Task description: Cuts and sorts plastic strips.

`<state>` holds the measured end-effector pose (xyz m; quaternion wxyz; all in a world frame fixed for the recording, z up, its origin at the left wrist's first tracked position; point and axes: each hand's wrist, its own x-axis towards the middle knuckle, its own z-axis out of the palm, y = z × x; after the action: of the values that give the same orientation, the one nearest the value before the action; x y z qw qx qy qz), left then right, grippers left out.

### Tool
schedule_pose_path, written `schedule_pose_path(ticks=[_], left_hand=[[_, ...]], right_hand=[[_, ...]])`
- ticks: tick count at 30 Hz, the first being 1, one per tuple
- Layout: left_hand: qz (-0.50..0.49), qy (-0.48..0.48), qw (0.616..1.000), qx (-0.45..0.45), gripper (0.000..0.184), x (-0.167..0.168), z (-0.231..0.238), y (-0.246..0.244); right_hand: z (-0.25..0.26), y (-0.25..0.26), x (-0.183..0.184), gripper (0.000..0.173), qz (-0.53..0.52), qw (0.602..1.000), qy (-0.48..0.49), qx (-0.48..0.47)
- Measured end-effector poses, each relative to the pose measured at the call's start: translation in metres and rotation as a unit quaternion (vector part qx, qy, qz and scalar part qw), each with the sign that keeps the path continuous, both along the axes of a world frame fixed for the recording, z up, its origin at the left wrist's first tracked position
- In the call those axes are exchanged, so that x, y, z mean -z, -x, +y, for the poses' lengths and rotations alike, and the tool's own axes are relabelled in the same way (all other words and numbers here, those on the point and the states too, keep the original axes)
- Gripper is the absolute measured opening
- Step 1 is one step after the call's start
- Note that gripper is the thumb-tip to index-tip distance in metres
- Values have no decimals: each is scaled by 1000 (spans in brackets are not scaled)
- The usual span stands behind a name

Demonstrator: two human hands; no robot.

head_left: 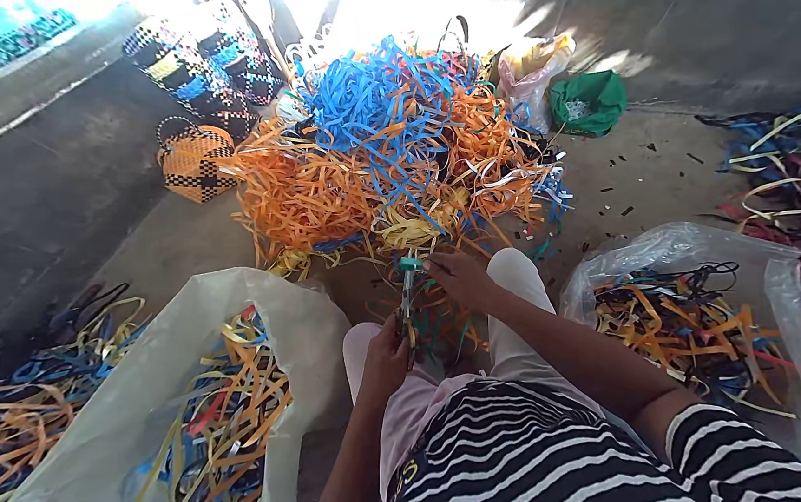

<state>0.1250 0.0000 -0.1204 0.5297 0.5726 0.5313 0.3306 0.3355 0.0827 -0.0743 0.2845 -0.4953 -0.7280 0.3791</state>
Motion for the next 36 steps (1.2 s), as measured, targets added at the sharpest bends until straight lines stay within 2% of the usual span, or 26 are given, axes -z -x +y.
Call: schedule_pose_path(ticks=[4, 7, 10, 13, 16, 19, 22, 25, 30, 36], left_hand=[[-16, 40, 999, -16, 33, 3, -9, -8], [-4, 28, 1000, -2, 34, 9, -13, -5], [-21, 15, 1000, 1, 34, 21, -16, -1], [-19, 11, 1000, -16, 34, 30, -20, 0], [-31, 7, 999, -30, 34, 36, -20, -1], [-28, 6, 999, -24, 35, 38, -24, -3], [8, -6, 1000, -9, 36, 41, -25, -6], [40, -36, 999, 3, 39, 45, -24, -9], [47, -64, 996, 27, 47, 40, -13, -14], [71, -77, 994, 44, 48, 28, 7, -18]], right_hand=[[-1, -1, 9, 34, 6, 1000, 3, 13], [2, -7, 15, 35, 24, 999, 37, 20], [6, -14, 16, 28, 57, 997, -2, 48], [8, -22, 13, 25, 22, 995, -50, 80], [8, -32, -6, 29, -21, 996, -29, 87], [5, -38, -12, 26, 87, 992, 4, 94], [0, -40, -10, 19, 248, 961, 37, 117], [-1, -39, 2, 12, 319, 940, 16, 121], [-3, -37, 7, 11, 295, 953, 2, 76], [-6, -30, 9, 13, 237, 969, 71, 1]])
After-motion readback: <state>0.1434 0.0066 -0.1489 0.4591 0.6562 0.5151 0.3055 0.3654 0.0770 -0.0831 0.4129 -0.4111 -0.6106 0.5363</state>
